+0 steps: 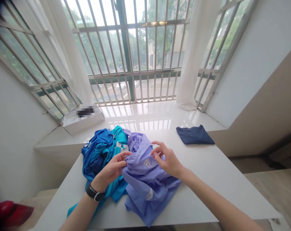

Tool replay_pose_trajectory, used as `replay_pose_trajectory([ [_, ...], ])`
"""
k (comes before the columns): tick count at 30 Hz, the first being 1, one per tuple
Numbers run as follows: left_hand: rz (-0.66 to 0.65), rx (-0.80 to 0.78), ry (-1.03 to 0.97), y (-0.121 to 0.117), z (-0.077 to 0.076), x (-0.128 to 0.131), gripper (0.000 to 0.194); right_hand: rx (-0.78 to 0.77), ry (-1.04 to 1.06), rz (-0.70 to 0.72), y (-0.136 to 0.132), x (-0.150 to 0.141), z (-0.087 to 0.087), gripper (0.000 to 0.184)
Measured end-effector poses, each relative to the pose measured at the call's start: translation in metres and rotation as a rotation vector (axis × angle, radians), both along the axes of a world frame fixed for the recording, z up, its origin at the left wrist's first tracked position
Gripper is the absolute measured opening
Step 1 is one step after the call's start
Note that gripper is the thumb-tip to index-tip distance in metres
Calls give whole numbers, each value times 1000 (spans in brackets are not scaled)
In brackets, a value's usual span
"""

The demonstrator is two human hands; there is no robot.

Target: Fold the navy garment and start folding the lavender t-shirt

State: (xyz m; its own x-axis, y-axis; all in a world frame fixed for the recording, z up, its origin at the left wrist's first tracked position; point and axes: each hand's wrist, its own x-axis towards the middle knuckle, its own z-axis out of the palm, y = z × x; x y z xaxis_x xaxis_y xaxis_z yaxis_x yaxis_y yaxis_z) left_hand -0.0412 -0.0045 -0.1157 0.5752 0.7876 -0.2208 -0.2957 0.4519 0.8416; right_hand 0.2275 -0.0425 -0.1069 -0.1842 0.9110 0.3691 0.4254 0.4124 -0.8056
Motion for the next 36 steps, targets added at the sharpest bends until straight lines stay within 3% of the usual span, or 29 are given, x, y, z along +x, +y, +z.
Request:
replay_pose_trajectory([
  [4, -27, 1, 71, -4, 9, -13, 37, 189, -285, -54, 43, 15, -29, 27],
  [9, -23, 24, 77, -10, 13, -27, 34, 205, -533, 33, 80, 12, -62, 49],
  [14, -7, 12, 63, -13, 10, -42, 31, 121, -608, 173, 100, -13, -67, 59],
  [19, 71, 9, 59, -12, 15, -62, 41, 59, -523, 151, 111, -9, -62, 26],
  [22, 137, 20, 101, -6, 22, -71, 40, 81, -424, 83, 113, 8, -48, 23],
  [26, 89, 96, 197, 7, 31, -75, 38, 114, -203, -13, 108, 34, -11, 29],
  [31, -134, 303, 234, 18, 44, -61, 52, 83, 305, -139, 82, 56, 46, 32],
  [34, -330, 513, 424, 25, 44, -44, 29, 74, 333, -230, 57, 64, 80, 34],
  [36, -350, 677, 588, 34, 40, -35, 22, 76, 236, -289, 40, 70, 104, 35],
])
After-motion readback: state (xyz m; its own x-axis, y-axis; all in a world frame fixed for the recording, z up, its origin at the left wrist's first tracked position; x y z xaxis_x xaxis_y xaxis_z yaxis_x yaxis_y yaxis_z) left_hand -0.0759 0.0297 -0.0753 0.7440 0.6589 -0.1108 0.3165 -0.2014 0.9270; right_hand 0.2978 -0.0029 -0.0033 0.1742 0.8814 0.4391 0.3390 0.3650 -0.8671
